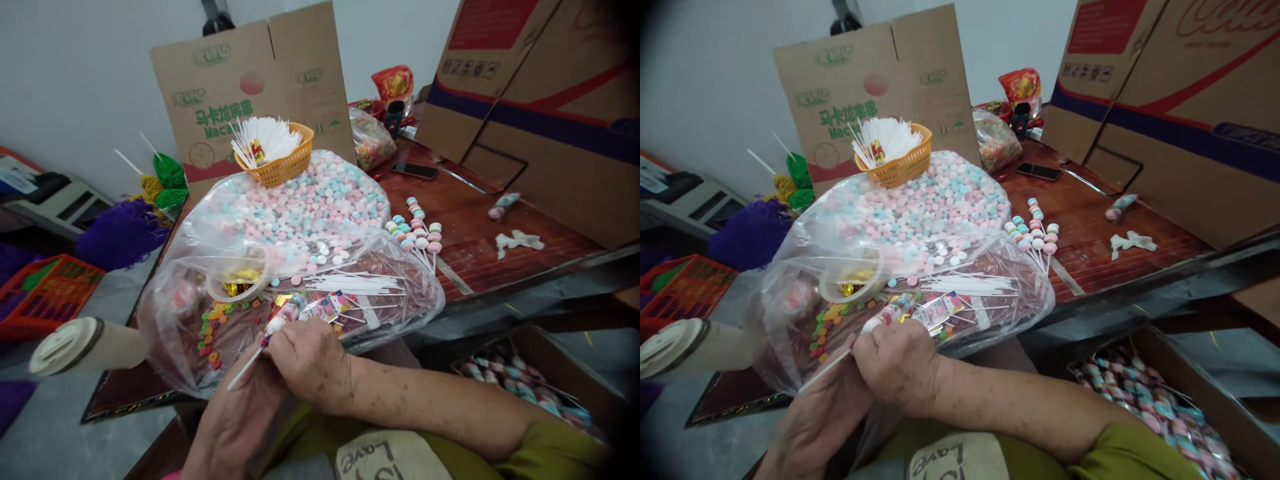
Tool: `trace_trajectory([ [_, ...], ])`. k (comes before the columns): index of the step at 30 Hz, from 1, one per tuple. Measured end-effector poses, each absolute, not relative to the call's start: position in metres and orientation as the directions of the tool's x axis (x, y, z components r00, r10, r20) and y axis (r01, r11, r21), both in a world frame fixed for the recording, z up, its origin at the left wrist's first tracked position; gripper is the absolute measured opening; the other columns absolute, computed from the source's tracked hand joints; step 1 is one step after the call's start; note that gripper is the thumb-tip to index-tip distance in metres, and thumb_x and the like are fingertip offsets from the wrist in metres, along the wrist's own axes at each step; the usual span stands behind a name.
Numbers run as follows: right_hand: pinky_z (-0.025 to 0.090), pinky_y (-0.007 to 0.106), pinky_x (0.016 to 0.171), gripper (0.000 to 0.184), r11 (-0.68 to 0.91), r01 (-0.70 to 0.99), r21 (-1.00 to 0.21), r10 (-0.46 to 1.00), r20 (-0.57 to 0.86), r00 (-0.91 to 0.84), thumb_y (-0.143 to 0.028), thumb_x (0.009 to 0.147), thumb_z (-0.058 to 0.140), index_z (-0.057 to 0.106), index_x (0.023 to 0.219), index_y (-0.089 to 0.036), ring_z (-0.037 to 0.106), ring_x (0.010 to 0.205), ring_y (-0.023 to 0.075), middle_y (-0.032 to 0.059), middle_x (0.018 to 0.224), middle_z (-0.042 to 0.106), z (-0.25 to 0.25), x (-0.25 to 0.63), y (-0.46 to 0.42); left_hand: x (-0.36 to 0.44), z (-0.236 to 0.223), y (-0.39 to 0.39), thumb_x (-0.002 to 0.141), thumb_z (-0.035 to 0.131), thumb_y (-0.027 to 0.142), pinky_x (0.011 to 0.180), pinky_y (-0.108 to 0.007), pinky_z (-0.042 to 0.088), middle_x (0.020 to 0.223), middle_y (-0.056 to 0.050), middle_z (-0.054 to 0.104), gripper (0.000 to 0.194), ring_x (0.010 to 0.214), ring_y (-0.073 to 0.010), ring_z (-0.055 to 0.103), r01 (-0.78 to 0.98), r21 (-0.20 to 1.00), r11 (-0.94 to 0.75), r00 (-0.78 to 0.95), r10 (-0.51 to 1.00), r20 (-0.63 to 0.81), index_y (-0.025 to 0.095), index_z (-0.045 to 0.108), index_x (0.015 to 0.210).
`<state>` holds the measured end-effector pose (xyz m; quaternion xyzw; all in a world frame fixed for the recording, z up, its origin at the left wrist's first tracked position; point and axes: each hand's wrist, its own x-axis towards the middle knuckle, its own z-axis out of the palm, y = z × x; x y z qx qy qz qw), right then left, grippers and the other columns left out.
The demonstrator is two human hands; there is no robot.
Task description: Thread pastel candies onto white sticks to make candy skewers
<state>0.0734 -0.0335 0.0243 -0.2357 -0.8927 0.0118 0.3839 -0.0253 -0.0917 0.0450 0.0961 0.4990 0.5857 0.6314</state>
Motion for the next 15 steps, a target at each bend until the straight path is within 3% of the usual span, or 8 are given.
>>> trace_trajectory([
  [3,0.022,0.025,0.041,0.026,0.777,0.450,-0.440,0.613,0.367,-0.700,-0.032,0.085,0.047,0.056,0.065,-0.017,0.044,0.045,0.0119,0.0015,0.056,0.056,0.021,0.083,-0.032,-0.029,0.051,-0.085,0.069,0.064,0.017,0.073,-0.030,0.051,0.078,-0.003,0.067,0.014,0.079,-0.0181,0.063,-0.638,0.719,0.274,-0.242,0.815,-0.526,0.016,0.063,0.083],
  [5,0.023,0.023,0.042,0.029,0.693,0.401,-0.600,0.597,0.166,-0.785,-0.036,0.082,0.052,0.056,0.060,-0.017,0.042,0.045,0.0103,-0.0002,0.053,0.054,0.020,0.096,-0.025,-0.035,0.052,-0.079,0.066,0.067,0.016,0.071,-0.029,0.051,0.074,0.000,0.065,0.014,0.076,-0.0163,0.062,-0.625,0.758,0.187,-0.331,0.816,-0.474,0.017,0.060,0.079],
  [7,0.029,0.022,0.047,0.026,0.578,0.330,-0.746,0.625,0.144,-0.768,-0.032,0.083,0.051,0.056,0.062,-0.017,0.045,0.052,0.0104,0.0000,0.056,0.054,0.020,0.110,-0.017,-0.038,0.049,-0.072,0.066,0.068,0.018,0.068,-0.027,0.051,0.067,0.003,0.061,0.015,0.068,-0.0128,0.060,-0.594,0.798,0.105,-0.392,0.828,-0.401,0.017,0.057,0.075],
  [9,0.036,0.022,0.055,0.019,0.382,0.195,-0.904,0.744,0.175,-0.645,-0.031,0.085,0.047,0.059,0.080,-0.017,0.050,0.063,0.0114,0.0019,0.070,0.058,0.020,0.121,-0.011,-0.031,0.041,-0.066,0.067,0.068,0.020,0.064,-0.024,0.049,0.062,0.005,0.057,0.017,0.058,-0.0088,0.055,-0.497,0.863,0.091,-0.389,0.865,-0.316,0.018,0.056,0.079],
  [12,0.042,0.024,0.062,0.029,0.052,-0.095,-0.994,0.865,0.093,-0.493,-0.038,0.082,0.052,0.051,0.102,-0.017,0.052,0.070,0.0122,0.0026,0.084,0.059,0.017,0.122,-0.011,-0.001,0.026,-0.061,0.075,0.060,0.027,0.063,-0.024,0.047,0.070,0.002,0.060,0.021,0.061,-0.0103,0.054,-0.176,0.969,0.172,-0.211,0.955,-0.207,0.018,0.056,0.094],
  [15,0.044,0.024,0.060,0.029,-0.135,-0.268,-0.954,0.956,-0.054,-0.289,-0.040,0.078,0.057,0.048,0.096,-0.018,0.053,0.065,0.0115,0.0006,0.078,0.059,0.006,0.124,-0.011,0.037,0.017,-0.057,0.081,0.049,0.027,0.076,-0.029,0.046,0.091,-0.008,0.063,0.023,0.080,-0.0166,0.057,0.264,0.964,0.018,-0.033,0.999,-0.010,0.014,0.055,0.099],
])
